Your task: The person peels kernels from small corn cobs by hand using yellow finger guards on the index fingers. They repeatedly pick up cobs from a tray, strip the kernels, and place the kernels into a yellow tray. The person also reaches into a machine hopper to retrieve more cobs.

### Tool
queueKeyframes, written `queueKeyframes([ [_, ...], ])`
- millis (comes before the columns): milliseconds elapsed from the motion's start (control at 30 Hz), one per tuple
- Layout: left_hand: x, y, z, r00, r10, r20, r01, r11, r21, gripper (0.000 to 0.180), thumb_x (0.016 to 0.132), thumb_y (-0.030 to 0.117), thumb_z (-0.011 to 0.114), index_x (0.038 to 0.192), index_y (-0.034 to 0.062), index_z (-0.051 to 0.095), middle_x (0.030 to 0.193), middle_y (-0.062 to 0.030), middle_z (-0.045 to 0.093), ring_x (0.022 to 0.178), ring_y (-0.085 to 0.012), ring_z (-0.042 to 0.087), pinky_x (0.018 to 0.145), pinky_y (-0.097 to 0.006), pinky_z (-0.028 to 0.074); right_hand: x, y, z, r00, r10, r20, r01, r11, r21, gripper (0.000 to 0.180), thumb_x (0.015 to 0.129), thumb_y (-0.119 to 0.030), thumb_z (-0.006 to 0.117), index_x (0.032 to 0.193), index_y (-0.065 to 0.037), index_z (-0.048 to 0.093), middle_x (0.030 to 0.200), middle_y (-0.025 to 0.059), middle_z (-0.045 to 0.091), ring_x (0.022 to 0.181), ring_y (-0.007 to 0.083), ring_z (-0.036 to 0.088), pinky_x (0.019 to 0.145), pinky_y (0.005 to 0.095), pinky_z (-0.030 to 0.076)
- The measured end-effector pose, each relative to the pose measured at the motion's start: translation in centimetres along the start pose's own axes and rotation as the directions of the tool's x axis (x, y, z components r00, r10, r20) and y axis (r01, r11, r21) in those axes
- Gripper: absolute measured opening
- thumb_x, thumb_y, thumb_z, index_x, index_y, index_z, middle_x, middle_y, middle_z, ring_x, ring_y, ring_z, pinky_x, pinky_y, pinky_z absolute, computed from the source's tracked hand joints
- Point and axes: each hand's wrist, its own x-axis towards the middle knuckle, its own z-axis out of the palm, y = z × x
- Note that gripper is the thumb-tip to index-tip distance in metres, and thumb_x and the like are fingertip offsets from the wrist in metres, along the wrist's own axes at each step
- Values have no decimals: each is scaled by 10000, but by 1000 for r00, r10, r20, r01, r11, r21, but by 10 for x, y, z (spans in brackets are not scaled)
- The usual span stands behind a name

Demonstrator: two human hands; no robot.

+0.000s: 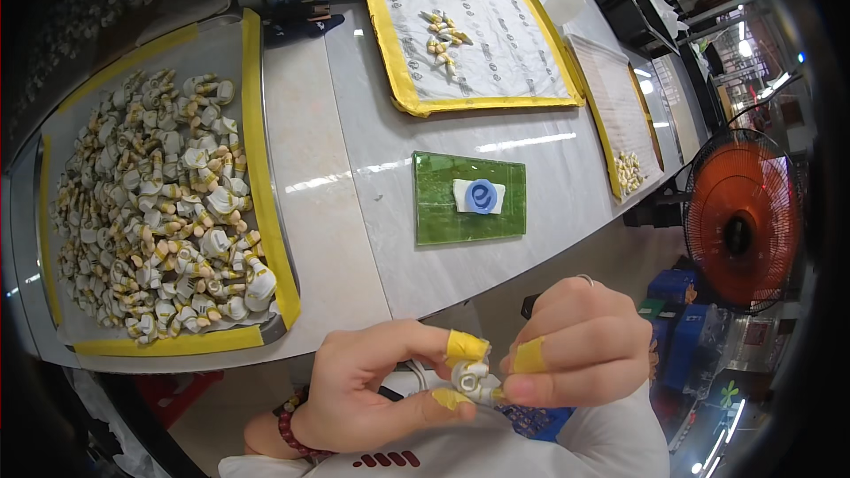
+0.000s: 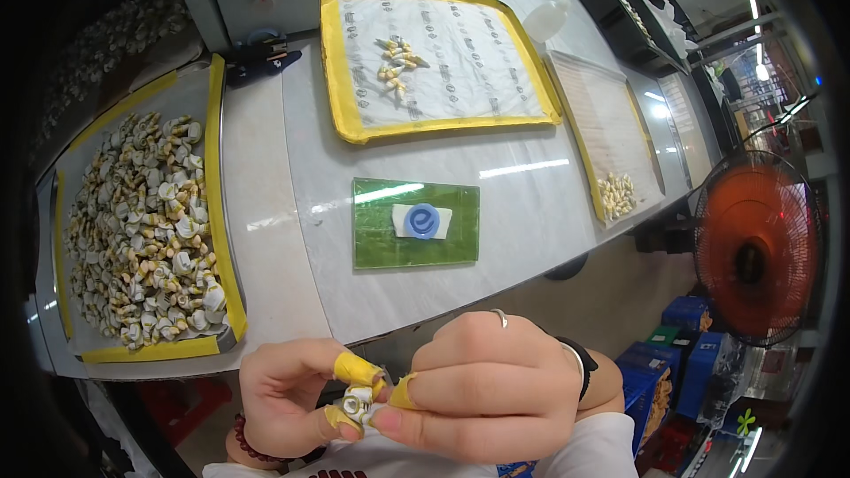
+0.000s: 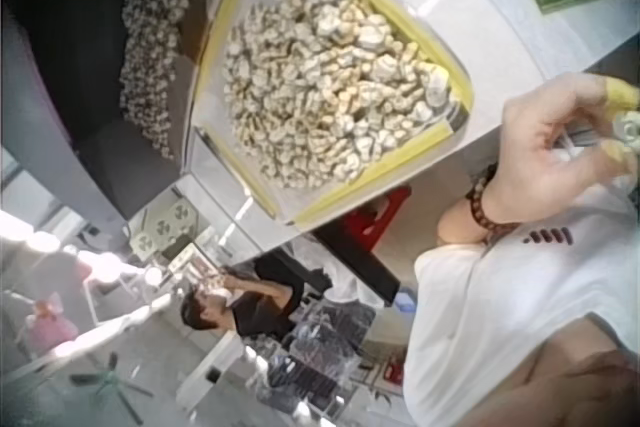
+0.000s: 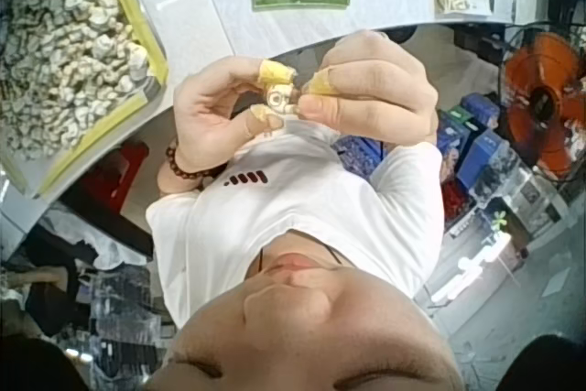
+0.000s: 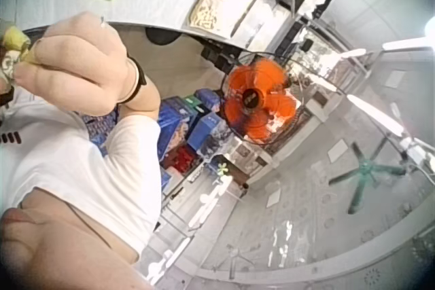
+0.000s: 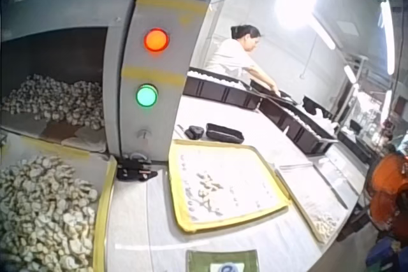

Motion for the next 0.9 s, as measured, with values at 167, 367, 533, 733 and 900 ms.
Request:
queueKeyframes([
  [167,0,6,-3,986,163,15,-160,941,300,306,709,120,784,890,-81,641,785,-151,663,691,-162,631,632,-257,486,5,-11,0,998,47,42,-45,998,-45,146,684,-2,699,828,-1,672,811,85,608,660,181,582,526,256,426],
  [367,5,1,2,957,287,-28,-252,880,402,270,658,35,778,884,-52,659,695,-107,611,589,-196,596,538,-269,466,1,-7,-4,992,59,108,-57,998,-24,106,727,-12,666,829,14,666,841,104,621,696,194,582,575,282,462],
  [533,-12,2,-1,999,-40,16,40,999,-11,369,849,162,656,1111,-70,540,978,-126,611,825,-157,597,725,-283,490,-3,-15,-38,990,139,2,-133,952,-277,175,660,10,681,834,-6,671,740,82,609,601,176,554,562,268,464],
  [733,-9,-10,-6,999,49,18,-39,933,-359,314,866,152,622,1084,-49,518,985,-141,576,801,-167,560,700,-273,465,-72,29,-154,694,502,-516,-708,342,-618,138,769,-4,627,903,-15,657,827,112,644,733,221,603,629,286,467],
  [900,-16,-16,-13,994,-112,-15,100,935,-341,371,850,280,656,1051,-15,555,855,-109,600,720,-158,574,629,-266,472,-111,77,-164,691,607,-392,-657,303,-690,170,765,-31,621,930,-4,653,884,181,624,810,325,591,708,366,470],
])
